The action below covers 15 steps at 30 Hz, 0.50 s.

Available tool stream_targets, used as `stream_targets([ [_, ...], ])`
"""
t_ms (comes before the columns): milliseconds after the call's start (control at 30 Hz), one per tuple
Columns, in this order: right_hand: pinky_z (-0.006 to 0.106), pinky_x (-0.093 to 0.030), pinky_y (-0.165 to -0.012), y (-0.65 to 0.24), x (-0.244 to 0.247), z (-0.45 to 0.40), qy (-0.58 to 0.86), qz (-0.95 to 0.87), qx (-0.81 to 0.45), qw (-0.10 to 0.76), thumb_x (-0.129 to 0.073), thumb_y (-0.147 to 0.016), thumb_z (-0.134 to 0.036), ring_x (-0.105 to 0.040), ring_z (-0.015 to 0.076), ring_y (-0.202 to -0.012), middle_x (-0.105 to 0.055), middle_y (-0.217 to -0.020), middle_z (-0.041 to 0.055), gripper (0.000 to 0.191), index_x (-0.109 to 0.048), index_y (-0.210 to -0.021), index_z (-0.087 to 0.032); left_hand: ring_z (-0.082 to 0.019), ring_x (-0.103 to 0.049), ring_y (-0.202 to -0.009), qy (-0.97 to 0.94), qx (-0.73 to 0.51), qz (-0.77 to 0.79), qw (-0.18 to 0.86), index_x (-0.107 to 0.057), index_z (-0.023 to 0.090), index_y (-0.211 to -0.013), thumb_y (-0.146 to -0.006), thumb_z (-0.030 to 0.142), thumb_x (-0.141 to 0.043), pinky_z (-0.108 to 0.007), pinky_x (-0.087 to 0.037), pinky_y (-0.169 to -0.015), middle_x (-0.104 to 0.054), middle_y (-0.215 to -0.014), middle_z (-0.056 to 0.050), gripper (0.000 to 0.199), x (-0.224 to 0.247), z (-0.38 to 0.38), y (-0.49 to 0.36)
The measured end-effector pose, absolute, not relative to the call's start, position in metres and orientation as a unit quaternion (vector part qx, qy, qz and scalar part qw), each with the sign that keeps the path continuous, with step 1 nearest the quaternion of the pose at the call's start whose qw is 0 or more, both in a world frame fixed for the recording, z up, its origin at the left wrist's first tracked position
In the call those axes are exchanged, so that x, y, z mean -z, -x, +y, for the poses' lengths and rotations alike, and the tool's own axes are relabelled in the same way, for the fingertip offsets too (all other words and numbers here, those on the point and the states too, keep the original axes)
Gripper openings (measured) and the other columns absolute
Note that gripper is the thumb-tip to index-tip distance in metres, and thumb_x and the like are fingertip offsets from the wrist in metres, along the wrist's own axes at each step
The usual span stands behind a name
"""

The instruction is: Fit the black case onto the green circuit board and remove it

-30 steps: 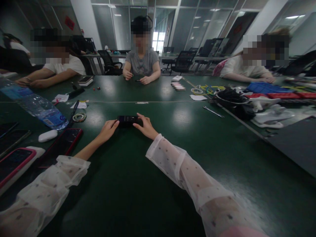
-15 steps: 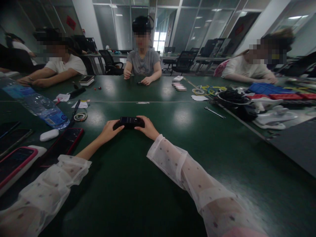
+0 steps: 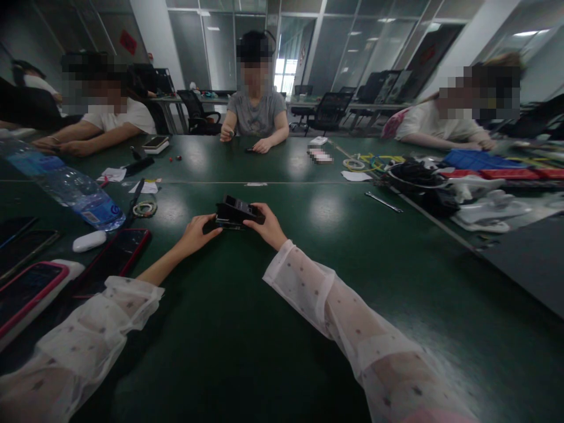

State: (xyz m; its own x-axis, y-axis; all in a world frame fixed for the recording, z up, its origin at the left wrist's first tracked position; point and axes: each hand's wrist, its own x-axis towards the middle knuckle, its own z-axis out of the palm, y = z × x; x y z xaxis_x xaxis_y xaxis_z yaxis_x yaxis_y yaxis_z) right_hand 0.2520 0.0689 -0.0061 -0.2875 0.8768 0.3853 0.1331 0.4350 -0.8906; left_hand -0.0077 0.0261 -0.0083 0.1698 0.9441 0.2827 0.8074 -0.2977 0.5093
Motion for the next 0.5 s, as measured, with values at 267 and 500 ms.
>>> stream_targets([
  [267, 0.042, -0.044, -0.105, -0.254, 0.009, 0.071, 0.418, -0.629, -0.368, 0.543, -0.073, -0.075, -0.054, -0.058, 0.0249, -0.118, -0.059, -0.125, 0.0084, 0.06, -0.044, -0.12, -0.026, -0.031, -0.047, -0.128, -0.755, -0.286, 0.576, 0.129, -0.056, 0.023, -0.131, -0.091, 0.045, -0.058, -0.052, -0.04, -0.104, -0.059, -0.135, -0.009, 0.045, 0.012, 0.029, 0.01],
  [500, 0.048, -0.038, -0.105, -0.27, 0.017, 0.076, 0.516, -0.607, -0.231, 0.559, -0.069, -0.077, -0.042, -0.05, 0.0283, -0.116, -0.05, -0.125, 0.0119, 0.059, -0.037, -0.123, -0.023, -0.031, -0.047, -0.13, -0.751, -0.284, 0.579, 0.141, -0.056, 0.024, -0.13, -0.092, 0.044, -0.057, -0.053, -0.04, -0.104, -0.058, -0.136, -0.009, 0.042, 0.011, 0.029, 0.01],
])
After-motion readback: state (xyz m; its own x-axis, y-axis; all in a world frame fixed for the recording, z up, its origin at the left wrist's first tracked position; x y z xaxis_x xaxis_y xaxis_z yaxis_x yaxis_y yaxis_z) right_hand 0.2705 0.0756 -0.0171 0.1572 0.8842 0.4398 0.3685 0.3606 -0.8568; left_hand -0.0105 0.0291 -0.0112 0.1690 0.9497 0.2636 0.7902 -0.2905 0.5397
